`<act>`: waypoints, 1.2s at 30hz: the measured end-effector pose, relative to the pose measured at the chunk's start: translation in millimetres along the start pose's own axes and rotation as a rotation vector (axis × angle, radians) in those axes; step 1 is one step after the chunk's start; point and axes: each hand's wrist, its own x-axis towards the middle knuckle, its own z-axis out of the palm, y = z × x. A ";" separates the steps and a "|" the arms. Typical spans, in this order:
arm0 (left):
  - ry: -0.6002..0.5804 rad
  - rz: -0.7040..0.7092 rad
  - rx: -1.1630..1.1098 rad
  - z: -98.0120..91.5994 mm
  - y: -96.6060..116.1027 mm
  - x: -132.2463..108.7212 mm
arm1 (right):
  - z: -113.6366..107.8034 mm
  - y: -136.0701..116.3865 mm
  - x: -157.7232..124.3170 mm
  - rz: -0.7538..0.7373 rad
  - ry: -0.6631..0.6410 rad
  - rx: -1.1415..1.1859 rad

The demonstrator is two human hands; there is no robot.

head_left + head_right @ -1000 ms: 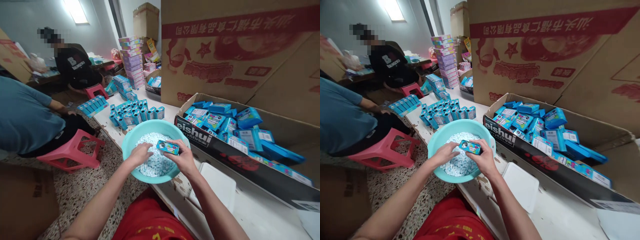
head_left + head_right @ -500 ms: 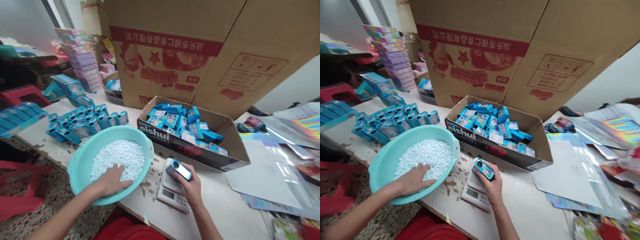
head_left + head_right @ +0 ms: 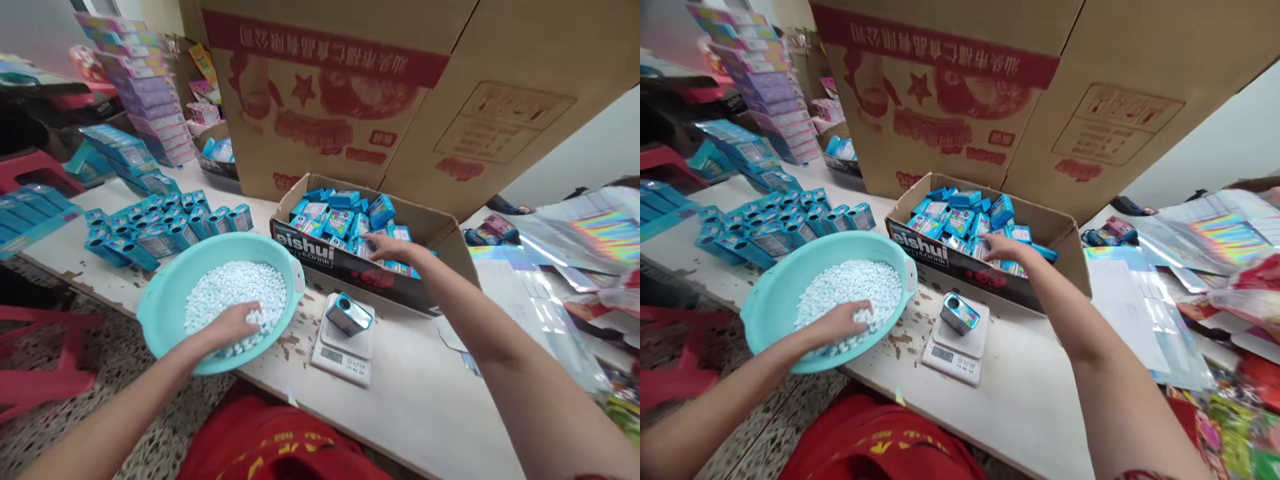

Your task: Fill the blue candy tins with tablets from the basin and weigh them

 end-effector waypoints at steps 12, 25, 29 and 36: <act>0.164 -0.221 -1.546 -55.4 9.5 -15.0 | -35.0 -6.0 -50.9 0.089 0.531 0.391; 0.244 -0.354 -1.810 -47.7 6.5 7.9 | 103.5 -175.9 -120.6 -0.159 0.223 0.925; 0.330 -0.129 -1.848 -75.3 24.3 -3.6 | 142.3 -194.3 -105.0 -0.193 0.192 0.847; 0.695 0.186 -1.554 -70.8 41.5 4.2 | 169.6 -216.8 -90.2 -0.331 0.143 0.679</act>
